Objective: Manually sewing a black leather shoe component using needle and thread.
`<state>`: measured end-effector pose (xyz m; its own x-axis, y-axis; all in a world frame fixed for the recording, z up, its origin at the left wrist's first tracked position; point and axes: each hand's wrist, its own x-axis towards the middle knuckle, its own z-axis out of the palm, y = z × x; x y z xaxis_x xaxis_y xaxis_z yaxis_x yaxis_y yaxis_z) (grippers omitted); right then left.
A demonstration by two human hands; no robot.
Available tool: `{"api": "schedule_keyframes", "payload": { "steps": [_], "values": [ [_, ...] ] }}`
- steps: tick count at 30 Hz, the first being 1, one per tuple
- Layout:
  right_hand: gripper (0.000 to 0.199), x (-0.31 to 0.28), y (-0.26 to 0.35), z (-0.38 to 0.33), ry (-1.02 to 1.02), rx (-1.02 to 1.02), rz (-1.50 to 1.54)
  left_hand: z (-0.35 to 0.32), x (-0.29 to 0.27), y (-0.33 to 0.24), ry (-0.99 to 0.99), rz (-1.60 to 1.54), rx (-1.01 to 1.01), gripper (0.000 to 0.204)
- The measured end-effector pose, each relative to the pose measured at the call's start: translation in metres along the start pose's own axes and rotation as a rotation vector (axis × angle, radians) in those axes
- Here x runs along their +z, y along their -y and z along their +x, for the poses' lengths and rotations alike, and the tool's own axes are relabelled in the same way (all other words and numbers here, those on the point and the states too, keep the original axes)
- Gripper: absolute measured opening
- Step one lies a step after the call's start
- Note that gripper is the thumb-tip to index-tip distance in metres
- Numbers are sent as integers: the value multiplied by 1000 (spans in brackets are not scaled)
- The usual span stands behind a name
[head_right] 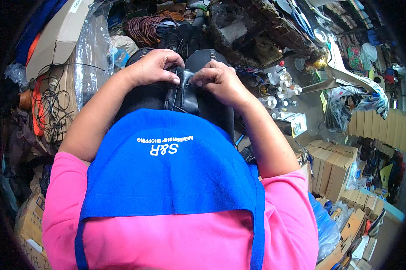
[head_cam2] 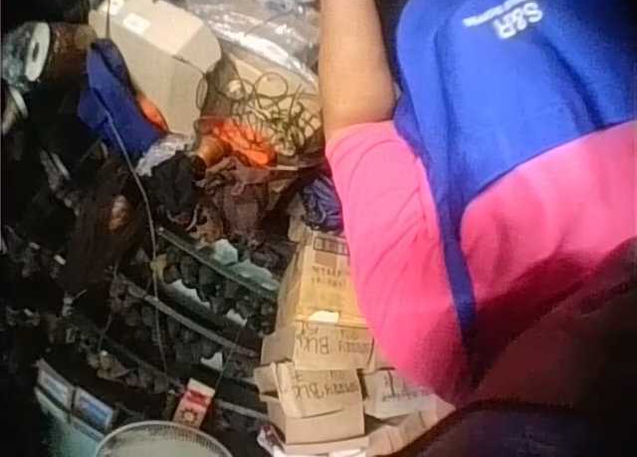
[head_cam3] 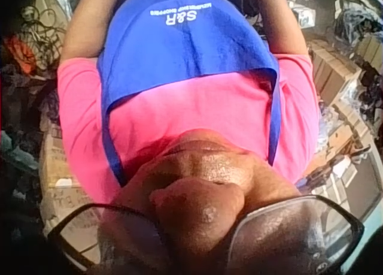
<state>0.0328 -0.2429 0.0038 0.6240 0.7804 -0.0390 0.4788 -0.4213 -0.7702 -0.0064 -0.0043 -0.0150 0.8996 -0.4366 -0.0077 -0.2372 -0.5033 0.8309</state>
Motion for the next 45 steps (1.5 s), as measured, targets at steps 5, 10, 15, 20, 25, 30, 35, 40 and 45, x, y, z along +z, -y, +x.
{"api": "schedule_keyframes", "payload": {
  "steps": [5,10,15,20,25,30,35,40,45],
  "values": [
    [10,13,9,-1,-44,-27,-42,-4,2,5,-75,42,93,41],
    [19,21,19,-20,-157,-134,-223,-29,13,-14,-461,181,81,37],
    [35,22,13,-30,-177,-180,-311,-64,9,-40,-460,100,0,40],
    [40,11,4,-17,-56,-128,-188,-72,14,-45,-504,401,77,22],
    [37,3,7,-6,57,4,-74,-72,16,-42,-477,329,32,20],
    [27,4,4,-5,28,-34,-104,-71,18,-44,-433,335,-29,18],
    [21,4,4,-4,35,-22,-119,-69,19,-44,-442,380,5,20],
    [20,4,3,-4,39,-11,-46,-69,18,-50,-435,457,56,25],
    [20,5,3,-3,22,-28,-63,-68,18,-46,-436,470,84,25]
  ]
}}
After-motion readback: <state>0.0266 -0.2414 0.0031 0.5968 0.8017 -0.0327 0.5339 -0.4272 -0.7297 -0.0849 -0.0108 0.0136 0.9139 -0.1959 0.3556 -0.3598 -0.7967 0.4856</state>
